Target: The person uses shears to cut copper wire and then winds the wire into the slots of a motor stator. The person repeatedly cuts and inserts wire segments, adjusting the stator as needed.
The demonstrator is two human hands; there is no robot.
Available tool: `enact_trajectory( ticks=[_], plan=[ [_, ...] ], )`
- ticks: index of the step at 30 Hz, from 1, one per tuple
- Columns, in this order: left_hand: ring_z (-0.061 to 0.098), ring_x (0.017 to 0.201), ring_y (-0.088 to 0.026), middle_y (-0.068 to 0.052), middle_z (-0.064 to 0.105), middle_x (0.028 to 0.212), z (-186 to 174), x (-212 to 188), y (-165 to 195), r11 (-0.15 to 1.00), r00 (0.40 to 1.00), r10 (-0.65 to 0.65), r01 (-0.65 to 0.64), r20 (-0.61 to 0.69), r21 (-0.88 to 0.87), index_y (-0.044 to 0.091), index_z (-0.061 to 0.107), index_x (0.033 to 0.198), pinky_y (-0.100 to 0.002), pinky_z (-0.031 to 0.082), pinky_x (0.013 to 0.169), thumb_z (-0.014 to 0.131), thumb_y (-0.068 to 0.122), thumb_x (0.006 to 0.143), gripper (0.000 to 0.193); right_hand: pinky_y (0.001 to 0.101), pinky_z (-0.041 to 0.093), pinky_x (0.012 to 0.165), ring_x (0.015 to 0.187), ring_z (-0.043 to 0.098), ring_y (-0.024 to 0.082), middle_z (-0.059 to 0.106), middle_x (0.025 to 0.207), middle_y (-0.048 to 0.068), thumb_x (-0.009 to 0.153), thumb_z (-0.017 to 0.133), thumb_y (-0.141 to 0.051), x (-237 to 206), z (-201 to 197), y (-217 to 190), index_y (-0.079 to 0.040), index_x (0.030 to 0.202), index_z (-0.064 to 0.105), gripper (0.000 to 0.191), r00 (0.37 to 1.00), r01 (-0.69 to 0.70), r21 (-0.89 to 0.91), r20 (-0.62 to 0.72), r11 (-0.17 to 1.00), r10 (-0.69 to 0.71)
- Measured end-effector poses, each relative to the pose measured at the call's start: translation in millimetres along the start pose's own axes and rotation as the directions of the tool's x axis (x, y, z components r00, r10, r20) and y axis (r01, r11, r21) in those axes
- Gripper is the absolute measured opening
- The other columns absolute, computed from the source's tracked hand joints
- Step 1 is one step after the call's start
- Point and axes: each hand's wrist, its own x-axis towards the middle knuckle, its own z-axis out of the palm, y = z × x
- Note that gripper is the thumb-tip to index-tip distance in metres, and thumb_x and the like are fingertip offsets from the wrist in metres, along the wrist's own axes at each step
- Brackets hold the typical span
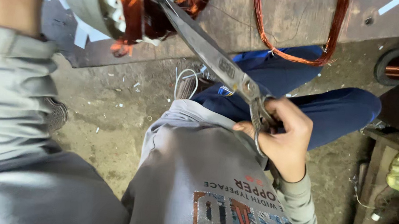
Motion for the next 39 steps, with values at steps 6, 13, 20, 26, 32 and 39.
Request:
enact_trajectory(
  ticks=[6, 13, 20, 26, 32, 39],
  plan=[
    [0.069, 0.084, -0.011, -0.005, 0.073, 0.100, 10, -95, -20, 0.999, 0.999, 0.032, -0.032, 0.035, 0.007, 0.000, 0.072, 0.110, -0.028, 0.056, 0.072, 0.078, 0.006, 0.096, 0.017, 0.0242, 0.035, 0.057, 0.064, 0.041, 0.007, 0.050, 0.073, -0.001, 0.067, 0.099, -0.020, -96, 36, -29, 0.000, 0.086, 0.062, 0.046, 0.993, 0.017, 0.025, -0.119, 1.000, -0.014],
    [0.070, 0.083, -0.012, -0.005, 0.073, 0.099, -1, -109, 63, 1.000, 0.996, 0.017, -0.019, 0.085, 0.016, 0.000, 0.072, 0.110, -0.029, 0.057, 0.071, 0.078, 0.006, 0.096, 0.016, 0.0245, 0.034, 0.056, 0.064, 0.041, 0.006, 0.047, 0.072, -0.002, 0.067, 0.099, -0.017, -150, 2, -98, 0.001, 0.088, 0.063, 0.046, 0.972, 0.053, 0.027, -0.229, 0.998, -0.046],
    [0.070, 0.082, -0.012, -0.005, 0.073, 0.098, -20, -111, 34, 0.999, 0.994, -0.017, 0.014, 0.105, 0.029, 0.000, 0.072, 0.109, -0.030, 0.057, 0.070, 0.077, 0.006, 0.096, 0.016, 0.0230, 0.036, 0.056, 0.064, 0.043, 0.003, 0.048, 0.072, -0.004, 0.075, 0.095, -0.013, -170, 38, -124, 0.001, 0.088, 0.062, 0.038, 0.973, 0.021, 0.178, -0.230, 0.984, 0.021],
    [0.070, 0.081, -0.013, -0.005, 0.073, 0.097, -23, -114, 40, 0.998, 0.994, -0.042, 0.038, 0.104, 0.040, 0.000, 0.072, 0.109, -0.031, 0.057, 0.069, 0.077, 0.006, 0.096, 0.015, 0.0231, 0.031, 0.054, 0.061, 0.039, 0.003, 0.044, 0.068, -0.004, 0.074, 0.096, -0.016, -173, 48, -127, 0.001, 0.085, 0.061, 0.040, 0.971, 0.009, 0.159, -0.236, 0.987, 0.029],
    [0.070, 0.081, -0.013, -0.005, 0.073, 0.096, -24, -107, 35, 0.999, 0.993, -0.037, 0.033, 0.108, 0.034, 0.001, 0.072, 0.108, -0.031, 0.058, 0.068, 0.076, 0.006, 0.096, 0.015, 0.0238, 0.028, 0.053, 0.059, 0.034, 0.004, 0.039, 0.066, -0.004, 0.072, 0.096, -0.018, -177, 51, -119, 0.000, 0.081, 0.059, 0.042, 0.978, -0.038, 0.143, -0.198, 0.989, 0.066],
    [0.070, 0.080, -0.014, -0.006, 0.073, 0.095, -22, -102, 38, 0.999, 0.995, -0.010, 0.013, 0.104, -0.037, 0.001, 0.072, 0.108, -0.032, 0.058, 0.067, 0.076, 0.006, 0.096, 0.014, 0.0194, 0.037, 0.063, 0.073, 0.045, 0.001, 0.056, 0.082, -0.007, 0.081, 0.090, -0.016, -182, 49, -98, -0.004, 0.089, 0.059, 0.034, 0.992, -0.119, 0.555, 0.100, 0.824, 0.076]
  ],
)
